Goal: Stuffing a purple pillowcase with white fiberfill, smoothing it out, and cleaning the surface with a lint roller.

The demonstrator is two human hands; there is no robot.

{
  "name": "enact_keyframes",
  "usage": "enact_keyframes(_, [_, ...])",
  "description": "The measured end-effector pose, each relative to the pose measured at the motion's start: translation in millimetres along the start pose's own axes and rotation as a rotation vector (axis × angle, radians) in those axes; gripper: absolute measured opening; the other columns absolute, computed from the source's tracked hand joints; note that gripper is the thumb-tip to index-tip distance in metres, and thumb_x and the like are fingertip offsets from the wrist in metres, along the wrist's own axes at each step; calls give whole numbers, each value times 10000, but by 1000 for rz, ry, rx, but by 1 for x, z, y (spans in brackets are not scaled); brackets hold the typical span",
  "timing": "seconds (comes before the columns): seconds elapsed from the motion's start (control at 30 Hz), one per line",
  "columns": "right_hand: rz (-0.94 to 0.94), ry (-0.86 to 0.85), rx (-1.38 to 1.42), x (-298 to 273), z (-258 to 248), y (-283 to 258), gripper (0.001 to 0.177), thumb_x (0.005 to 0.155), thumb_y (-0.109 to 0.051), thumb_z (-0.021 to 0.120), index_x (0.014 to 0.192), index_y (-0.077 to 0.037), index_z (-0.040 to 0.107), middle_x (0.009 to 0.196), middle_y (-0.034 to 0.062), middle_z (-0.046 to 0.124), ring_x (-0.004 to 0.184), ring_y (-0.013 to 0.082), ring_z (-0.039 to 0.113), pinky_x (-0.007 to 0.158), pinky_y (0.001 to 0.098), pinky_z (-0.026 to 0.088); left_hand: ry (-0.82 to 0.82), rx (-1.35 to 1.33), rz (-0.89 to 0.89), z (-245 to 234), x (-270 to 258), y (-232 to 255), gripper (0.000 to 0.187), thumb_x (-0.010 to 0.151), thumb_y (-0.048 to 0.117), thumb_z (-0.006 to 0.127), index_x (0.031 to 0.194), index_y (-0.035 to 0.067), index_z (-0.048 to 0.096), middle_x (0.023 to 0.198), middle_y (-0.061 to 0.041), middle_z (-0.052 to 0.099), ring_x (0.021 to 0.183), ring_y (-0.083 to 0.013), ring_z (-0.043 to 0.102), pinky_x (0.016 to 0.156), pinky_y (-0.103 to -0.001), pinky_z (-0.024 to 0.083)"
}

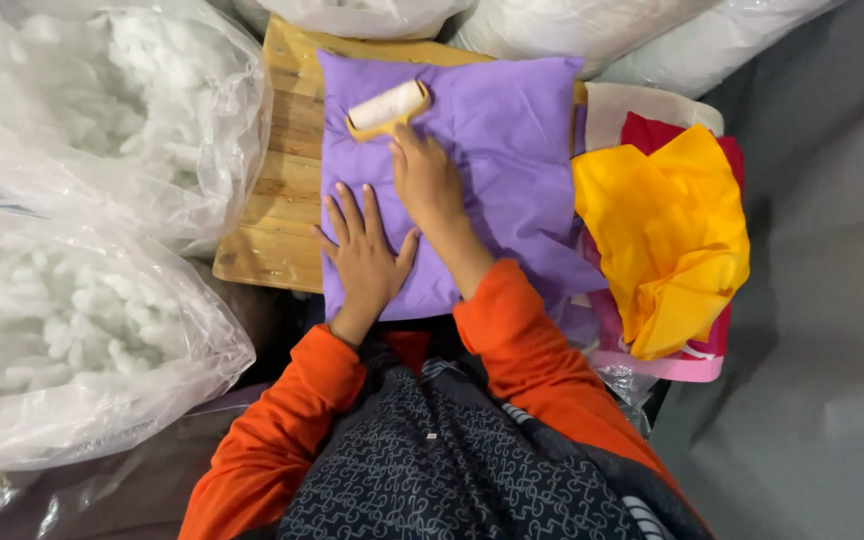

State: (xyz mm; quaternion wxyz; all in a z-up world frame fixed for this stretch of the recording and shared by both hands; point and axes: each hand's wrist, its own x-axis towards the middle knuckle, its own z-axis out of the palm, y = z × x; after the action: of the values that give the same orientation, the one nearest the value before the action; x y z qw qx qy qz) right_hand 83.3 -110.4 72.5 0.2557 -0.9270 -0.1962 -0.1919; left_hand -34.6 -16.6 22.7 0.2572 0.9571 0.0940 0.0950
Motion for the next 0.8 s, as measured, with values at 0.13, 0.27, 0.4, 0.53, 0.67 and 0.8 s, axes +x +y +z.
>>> enact_keyframes(0.13, [5,-114,8,-85,-83,8,249,1023,-230,614,1231,-120,697,865,216,702,848,405,736,709,465,594,0,-44,-17,9,-1,-3,813,1001,496,494,1626,38,253,1685,-266,188,1561,-457,134,1159,-745,56])
enact_keyframes(0.27, [82,-220,157,-148,-164,24,213,985,-174,672,1174,-142,766,986,163,777,922,371,752,779,418,603,85,-225,-36,9,2,-3,678,1055,282,418,1644,28,197,1685,-248,214,1547,-489,152,1157,-760,76])
enact_keyframes(0.4, [139,-234,145,-138,-221,1,235,944,-160,725,1170,-146,789,1037,130,796,953,346,756,821,424,601,168,-223,17,1,12,8,715,1043,362,483,1640,46,246,1685,-248,194,1538,-524,99,1150,-773,57])
enact_keyframes(0.53, [33,-94,17,-114,-148,21,284,979,-176,705,1258,-135,742,998,152,748,917,352,736,784,431,596,342,-246,173,17,16,-1,746,1056,477,371,1620,0,268,1684,-290,140,1539,-554,37,1175,-737,21])
enact_keyframes(0.67, [34,-15,-124,-81,-53,40,287,999,-246,663,1271,-171,716,780,166,672,749,375,733,644,462,589,378,-235,152,24,24,-7,773,1050,462,403,1601,-53,236,1664,-327,163,1528,-579,91,1188,-721,67])
enact_keyframes(0.8, [87,-74,-89,-25,-17,36,278,986,-272,658,1255,-222,708,785,150,699,754,384,749,637,487,595,380,-158,120,25,32,-7,811,1022,440,516,1601,-55,237,1656,-334,187,1528,-568,115,1192,-703,75])
